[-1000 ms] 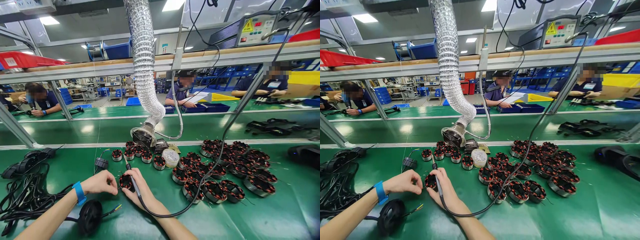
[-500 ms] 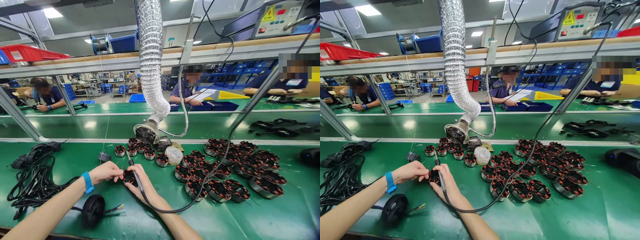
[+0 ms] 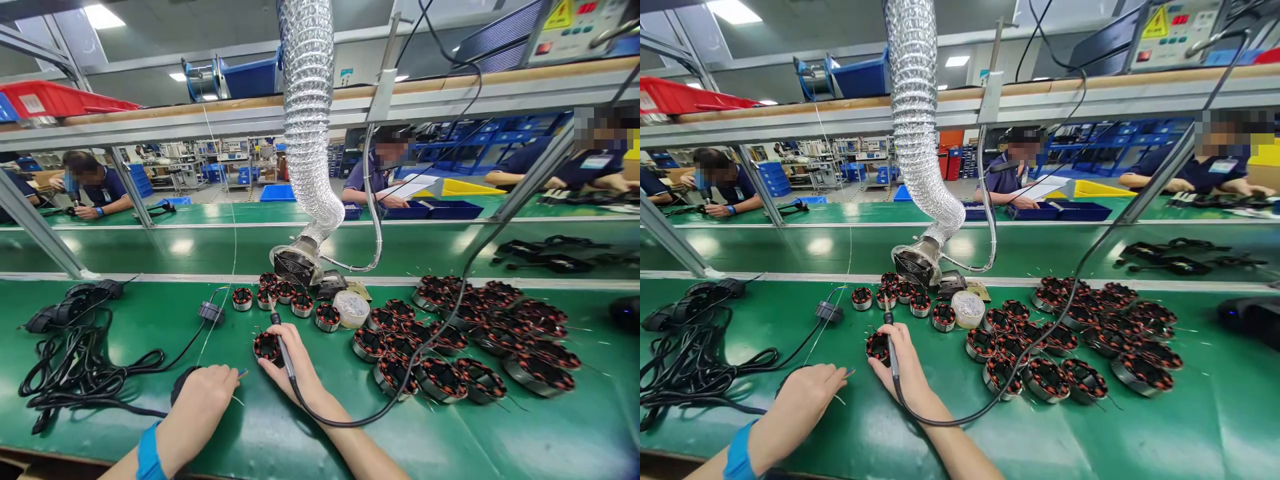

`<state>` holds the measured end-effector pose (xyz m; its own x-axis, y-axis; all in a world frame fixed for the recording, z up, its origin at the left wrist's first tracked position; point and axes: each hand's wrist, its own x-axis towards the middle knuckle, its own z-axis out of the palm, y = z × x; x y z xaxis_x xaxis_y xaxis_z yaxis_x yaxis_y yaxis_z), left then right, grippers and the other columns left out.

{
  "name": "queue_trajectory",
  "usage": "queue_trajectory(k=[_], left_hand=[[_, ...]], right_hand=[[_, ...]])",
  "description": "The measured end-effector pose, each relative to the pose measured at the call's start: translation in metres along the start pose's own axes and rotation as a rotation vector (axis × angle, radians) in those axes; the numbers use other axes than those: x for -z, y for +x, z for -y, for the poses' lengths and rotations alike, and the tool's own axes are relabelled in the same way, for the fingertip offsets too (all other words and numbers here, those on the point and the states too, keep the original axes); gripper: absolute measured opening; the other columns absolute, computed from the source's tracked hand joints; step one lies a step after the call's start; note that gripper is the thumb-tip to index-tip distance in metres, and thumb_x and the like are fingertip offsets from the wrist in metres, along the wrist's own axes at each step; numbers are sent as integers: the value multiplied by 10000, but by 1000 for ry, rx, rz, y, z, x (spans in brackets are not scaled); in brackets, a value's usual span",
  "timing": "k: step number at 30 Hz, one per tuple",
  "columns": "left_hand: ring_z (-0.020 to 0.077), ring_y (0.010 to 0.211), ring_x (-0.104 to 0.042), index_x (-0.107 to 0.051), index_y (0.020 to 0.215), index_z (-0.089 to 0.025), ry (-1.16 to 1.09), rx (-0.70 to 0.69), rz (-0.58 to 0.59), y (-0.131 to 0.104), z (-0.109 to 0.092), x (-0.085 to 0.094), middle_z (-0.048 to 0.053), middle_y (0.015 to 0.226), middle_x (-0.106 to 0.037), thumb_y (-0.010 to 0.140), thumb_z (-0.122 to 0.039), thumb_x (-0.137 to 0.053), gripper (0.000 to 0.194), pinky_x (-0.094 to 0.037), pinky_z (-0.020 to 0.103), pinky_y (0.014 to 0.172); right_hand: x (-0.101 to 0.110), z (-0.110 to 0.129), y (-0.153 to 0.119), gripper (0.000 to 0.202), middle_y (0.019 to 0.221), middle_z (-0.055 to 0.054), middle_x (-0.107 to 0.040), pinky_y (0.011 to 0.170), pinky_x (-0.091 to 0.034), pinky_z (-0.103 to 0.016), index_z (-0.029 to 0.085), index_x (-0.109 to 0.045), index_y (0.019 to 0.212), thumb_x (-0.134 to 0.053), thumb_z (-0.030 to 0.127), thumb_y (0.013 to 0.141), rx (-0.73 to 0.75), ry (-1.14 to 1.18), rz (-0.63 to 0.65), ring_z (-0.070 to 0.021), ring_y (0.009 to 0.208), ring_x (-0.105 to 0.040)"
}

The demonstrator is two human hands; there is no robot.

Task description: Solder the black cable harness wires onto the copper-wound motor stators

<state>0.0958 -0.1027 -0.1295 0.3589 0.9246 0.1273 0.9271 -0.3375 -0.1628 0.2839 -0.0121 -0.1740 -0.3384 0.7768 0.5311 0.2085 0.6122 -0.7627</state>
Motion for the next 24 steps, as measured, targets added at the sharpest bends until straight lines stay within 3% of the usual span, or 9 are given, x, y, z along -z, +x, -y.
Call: queue_trajectory(k=[3,6,10,14,16,20,24], left_hand=[[204,722,-628,-626,1178,-147,12,57,-232,4,10,-16,68,831,-665,961,-178,-448,283,-461,301,643],[195,755,-632,-630,1175,-166,-99,133,-328,15,18,-21,67,880,-665,982,-227,-407,301,-464,290,664],[177,771,-615,-668,1082,-191,-416,185,-291,36,24,-9,42,861,-651,990,-245,-354,332,-446,268,688],[159,696,-578,-708,820,-170,-821,186,-208,60,42,6,21,731,-637,950,-328,-424,350,-418,254,661],[164,671,-577,-710,778,-150,-1002,197,-143,69,52,9,22,675,-643,902,-362,-498,325,-414,258,643],[180,680,-623,-701,931,-119,-1307,210,-70,75,63,5,38,707,-690,799,-375,-632,296,-444,272,659],[166,654,-623,-660,866,-124,-1425,202,-63,69,62,0,36,686,-685,783,-380,-665,269,-443,271,664]], right_hand=[[-1,0,0,510,1143,-55,-479,937,-474,-351,265,-478,1177,-723,134,749,-10,-3,-11,-216,1038,-563],[-2,1,2,475,1125,-51,-488,940,-471,-353,259,-495,1155,-715,127,755,-13,-3,-18,-214,1038,-562],[0,6,9,482,1119,-45,-512,940,-468,-348,252,-512,1145,-714,97,735,19,27,43,-204,1031,-558],[2,17,17,528,1109,-38,-542,926,-478,-355,253,-530,1144,-735,77,691,57,56,118,-203,1004,-568],[1,22,23,529,1115,-40,-546,937,-475,-367,256,-533,1145,-734,77,689,61,72,88,-208,1016,-568],[-6,27,40,428,1118,-43,-537,946,-487,-370,266,-533,1141,-652,84,772,84,192,-13,-200,1039,-589],[-22,24,53,359,1070,-27,-525,833,-545,-343,281,-529,1116,-613,105,813,81,340,-105,-171,894,-647]])
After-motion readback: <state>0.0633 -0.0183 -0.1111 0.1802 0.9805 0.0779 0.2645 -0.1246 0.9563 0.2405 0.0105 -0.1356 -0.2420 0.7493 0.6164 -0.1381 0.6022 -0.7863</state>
